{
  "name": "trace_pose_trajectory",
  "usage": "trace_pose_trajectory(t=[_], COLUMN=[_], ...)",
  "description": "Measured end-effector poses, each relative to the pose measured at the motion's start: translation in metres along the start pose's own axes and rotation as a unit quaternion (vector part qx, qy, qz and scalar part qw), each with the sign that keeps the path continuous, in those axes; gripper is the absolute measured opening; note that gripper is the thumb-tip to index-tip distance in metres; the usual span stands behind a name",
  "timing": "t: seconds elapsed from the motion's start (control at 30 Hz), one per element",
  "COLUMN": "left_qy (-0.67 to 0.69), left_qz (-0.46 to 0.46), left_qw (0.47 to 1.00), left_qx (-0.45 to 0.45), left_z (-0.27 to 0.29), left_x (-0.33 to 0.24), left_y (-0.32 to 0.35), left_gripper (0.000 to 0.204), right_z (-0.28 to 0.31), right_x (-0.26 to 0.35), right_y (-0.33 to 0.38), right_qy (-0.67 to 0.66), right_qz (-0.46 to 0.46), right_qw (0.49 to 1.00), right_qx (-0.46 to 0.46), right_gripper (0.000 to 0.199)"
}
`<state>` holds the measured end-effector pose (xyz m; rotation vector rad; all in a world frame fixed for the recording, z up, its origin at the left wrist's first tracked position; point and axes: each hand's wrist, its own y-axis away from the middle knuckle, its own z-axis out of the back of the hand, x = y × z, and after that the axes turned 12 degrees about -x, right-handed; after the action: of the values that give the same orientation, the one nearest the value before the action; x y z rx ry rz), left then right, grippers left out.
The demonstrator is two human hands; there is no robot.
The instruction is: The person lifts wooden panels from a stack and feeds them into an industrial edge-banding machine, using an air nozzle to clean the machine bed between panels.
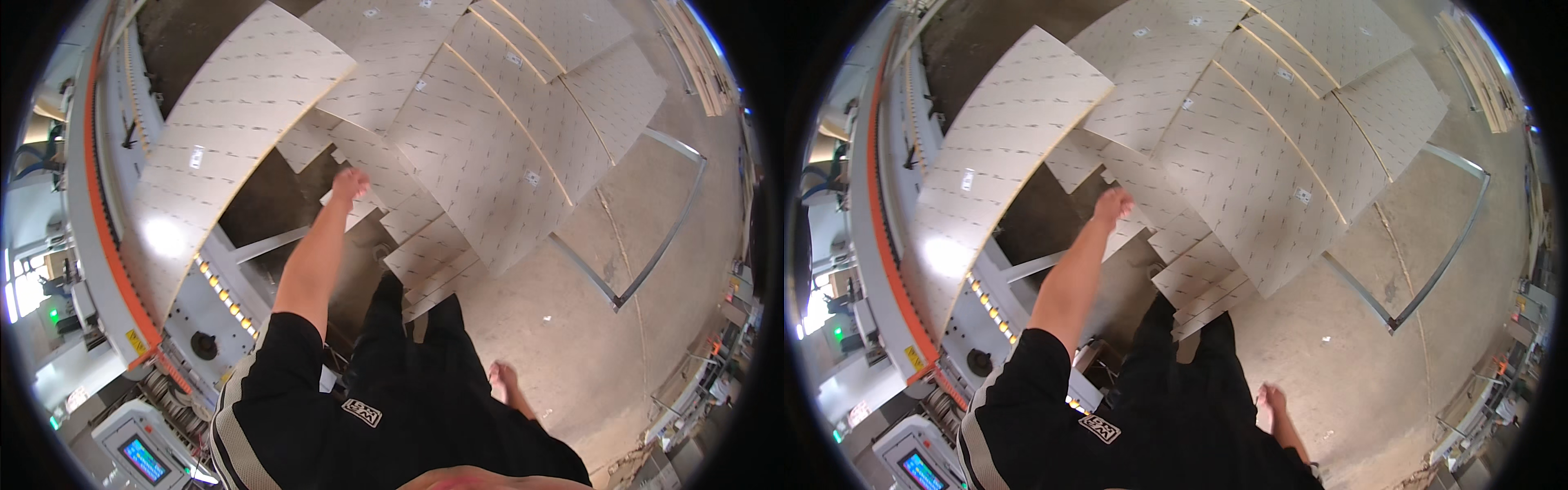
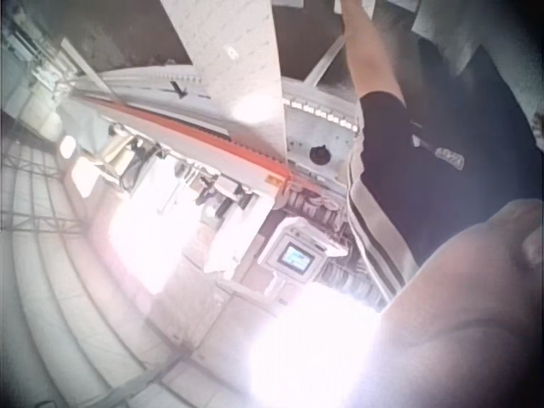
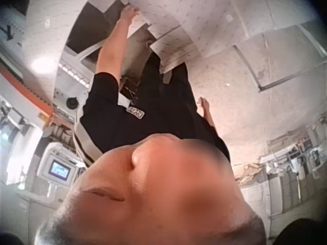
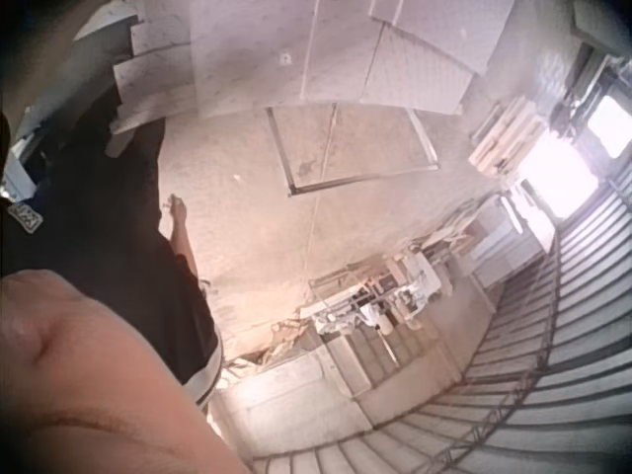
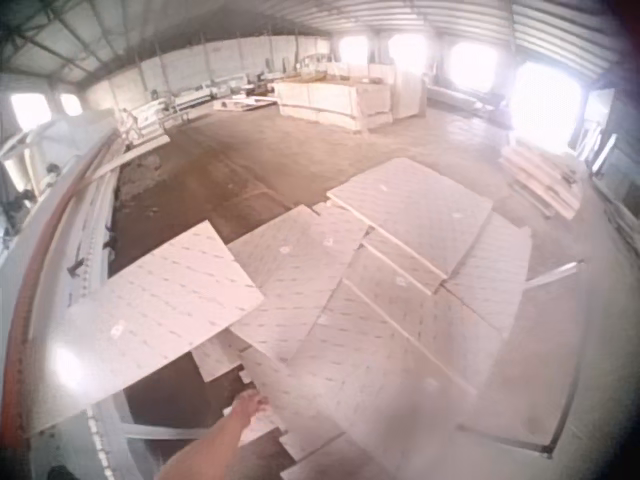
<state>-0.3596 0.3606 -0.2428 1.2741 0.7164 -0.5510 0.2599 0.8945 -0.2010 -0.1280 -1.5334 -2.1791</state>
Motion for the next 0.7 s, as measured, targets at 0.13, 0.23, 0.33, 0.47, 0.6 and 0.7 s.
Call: trace_pose_trajectory(t=[0.13, 0.23, 0.33, 0.47, 0.6, 0.7], left_qy=[0.076, 0.125, 0.223, 0.218, 0.247, 0.283], left_qz=[-0.018, 0.017, 0.085, 0.095, 0.06, 0.035], left_qw=[0.993, 0.982, 0.958, 0.97, 0.966, 0.957], left_qx=[-0.087, -0.141, -0.157, -0.055, 0.039, 0.053], left_z=[-0.035, -0.041, -0.088, -0.058, -0.044, -0.041], left_x=[-0.034, -0.053, -0.073, -0.071, -0.086, -0.102], left_y=[-0.102, -0.155, -0.161, -0.168, -0.159, -0.144], left_gripper=[0.026, 0.038, 0.034, 0.03, 0.022, 0.022], right_z=[-0.028, -0.032, -0.04, -0.032, -0.028, -0.024], right_x=[-0.048, -0.01, 0.015, 0.039, 0.05, 0.052], right_y=[0.138, 0.167, 0.186, 0.179, 0.167, 0.161], right_qy=[0.196, 0.078, 0.046, 0.035, 0.028, 0.023], right_qz=[-0.016, -0.168, -0.203, -0.205, -0.199, -0.194], right_qw=[0.98, 0.982, 0.975, 0.974, 0.974, 0.975], right_qx=[-0.024, -0.048, -0.079, -0.093, -0.103, -0.107], right_gripper=[0.04, 0.039, 0.039, 0.038, 0.038, 0.037])
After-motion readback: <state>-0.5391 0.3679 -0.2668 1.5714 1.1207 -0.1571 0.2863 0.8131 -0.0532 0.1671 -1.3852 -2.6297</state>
